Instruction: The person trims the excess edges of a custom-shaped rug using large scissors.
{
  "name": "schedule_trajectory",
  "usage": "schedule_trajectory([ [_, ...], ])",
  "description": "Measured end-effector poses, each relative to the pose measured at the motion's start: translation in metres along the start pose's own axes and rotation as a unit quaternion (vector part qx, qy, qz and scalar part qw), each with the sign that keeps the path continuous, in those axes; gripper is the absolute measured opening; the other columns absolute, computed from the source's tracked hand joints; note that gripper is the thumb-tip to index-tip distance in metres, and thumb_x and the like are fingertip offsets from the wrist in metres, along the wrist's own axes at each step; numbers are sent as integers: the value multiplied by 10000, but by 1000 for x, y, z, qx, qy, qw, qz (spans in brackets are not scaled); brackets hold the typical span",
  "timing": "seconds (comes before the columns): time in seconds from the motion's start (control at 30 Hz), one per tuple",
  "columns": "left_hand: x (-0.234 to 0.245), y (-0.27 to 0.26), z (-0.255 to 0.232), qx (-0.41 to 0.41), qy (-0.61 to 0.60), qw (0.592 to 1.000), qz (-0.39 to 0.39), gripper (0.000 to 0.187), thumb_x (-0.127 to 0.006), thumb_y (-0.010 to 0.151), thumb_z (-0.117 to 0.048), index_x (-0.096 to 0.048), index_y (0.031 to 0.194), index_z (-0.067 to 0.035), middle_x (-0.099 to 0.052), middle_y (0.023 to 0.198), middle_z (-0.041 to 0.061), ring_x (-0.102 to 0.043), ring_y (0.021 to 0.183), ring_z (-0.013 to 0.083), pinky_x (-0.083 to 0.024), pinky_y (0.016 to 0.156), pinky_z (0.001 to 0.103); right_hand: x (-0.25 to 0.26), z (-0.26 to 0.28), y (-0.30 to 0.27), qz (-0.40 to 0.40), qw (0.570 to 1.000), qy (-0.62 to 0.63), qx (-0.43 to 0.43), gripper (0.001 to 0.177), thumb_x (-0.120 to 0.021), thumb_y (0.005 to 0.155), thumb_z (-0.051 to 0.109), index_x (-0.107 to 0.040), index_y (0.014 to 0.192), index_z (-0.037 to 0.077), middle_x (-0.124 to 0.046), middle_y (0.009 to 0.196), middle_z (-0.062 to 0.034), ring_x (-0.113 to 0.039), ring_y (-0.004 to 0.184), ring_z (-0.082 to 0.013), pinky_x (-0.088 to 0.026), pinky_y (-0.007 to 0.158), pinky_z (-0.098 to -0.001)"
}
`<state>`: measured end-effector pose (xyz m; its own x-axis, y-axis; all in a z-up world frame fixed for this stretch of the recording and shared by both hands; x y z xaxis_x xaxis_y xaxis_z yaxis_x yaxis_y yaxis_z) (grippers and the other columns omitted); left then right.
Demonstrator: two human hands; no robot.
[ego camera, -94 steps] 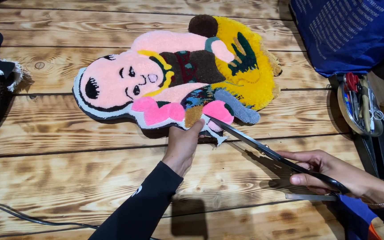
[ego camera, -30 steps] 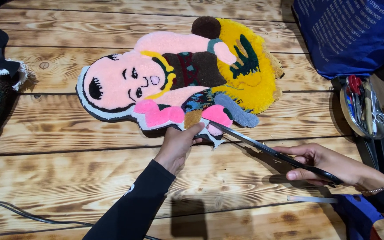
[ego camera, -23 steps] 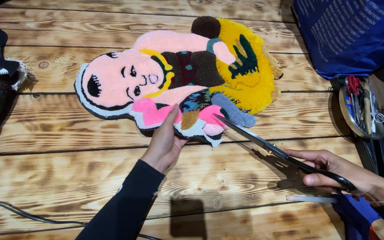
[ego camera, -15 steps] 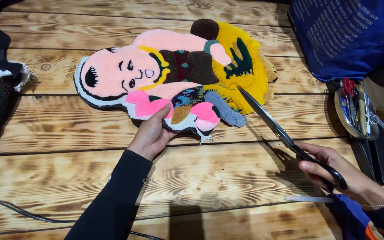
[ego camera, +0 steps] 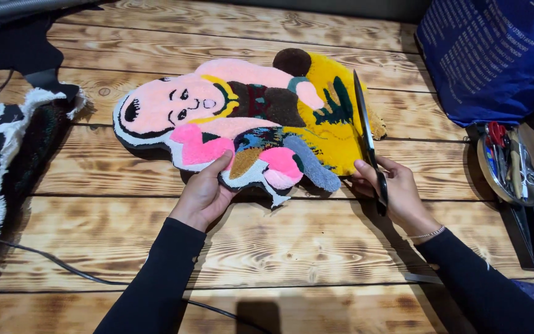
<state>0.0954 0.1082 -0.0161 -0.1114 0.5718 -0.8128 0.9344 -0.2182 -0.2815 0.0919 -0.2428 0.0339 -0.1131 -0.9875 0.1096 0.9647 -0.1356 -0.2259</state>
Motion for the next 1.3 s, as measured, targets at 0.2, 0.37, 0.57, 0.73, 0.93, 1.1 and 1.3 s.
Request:
schedule_trajectory([
  [0.2,5,-29,-6,-9,-29,1000,3,401,-583,1002,-184,-531,1353,2,-658,1305,175,-667,1187,284,-557,1014,445,-26,7,25,7,998,42,46,350,-734,946,238,-678,1176,-20,-702,921,-42,-679,799,-98,-594,731,-270],
  [0.37,-6,-31,26,-23,-67,997,-5,431,-585,999,-211,-524,1362,14,-640,1335,180,-642,1221,289,-532,1048,455,-23,20,57,-7,997,-5,76,376,-766,935,260,-676,1158,-29,-701,878,-23,-672,757,-86,-591,714,-256],
  [0.57,-33,-7,58,-43,-70,996,-15,469,-618,975,-250,-519,1378,-34,-626,1362,122,-613,1253,243,-487,1099,430,-2,54,10,-55,984,-134,100,366,-769,920,276,-670,1146,5,-663,764,-28,-616,621,-75,-483,555,-236],
  [0.73,-57,27,84,-57,-83,995,-1,491,-669,955,-274,-547,1360,-25,-633,1368,100,-600,1268,202,-446,1132,389,15,30,-58,-47,993,-104,30,311,-752,923,296,-665,985,4,-537,647,-10,-484,496,-83,-354,430,-256],
  [0.93,-71,61,115,-27,-100,994,-38,497,-721,936,-293,-585,1278,42,-659,1294,86,-605,1204,170,-451,1091,382,4,-30,-137,61,995,51,-61,327,-642,937,275,-609,1085,-14,-496,689,-13,-445,487,-109,-346,420,-267],
  [1.1,-76,92,122,-58,-149,987,-13,451,-716,937,-289,-594,1311,-67,-643,1284,33,-574,1177,143,-447,1018,344,4,-65,-179,45,971,196,-131,448,-630,875,302,-563,1196,-3,-547,777,-47,-477,530,-135,-383,451,-299],
  [1.3,-89,106,124,-73,-157,985,23,476,-686,956,-306,-574,1359,-79,-625,1352,29,-560,1238,149,-408,1090,359,-16,-99,-191,89,975,168,-111,557,-676,896,260,-566,1376,-1,-503,670,-20,-476,497,-116,-347,430,-267],
])
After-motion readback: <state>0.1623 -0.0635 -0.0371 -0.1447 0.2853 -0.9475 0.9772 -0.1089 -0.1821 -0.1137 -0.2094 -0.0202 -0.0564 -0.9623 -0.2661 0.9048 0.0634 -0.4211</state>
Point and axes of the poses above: each hand's wrist, its own y-axis towards the middle knuckle, its own x-axis out of the back of the hand, z = x × y, the point moved 10 cm from there along y, towards the middle knuckle
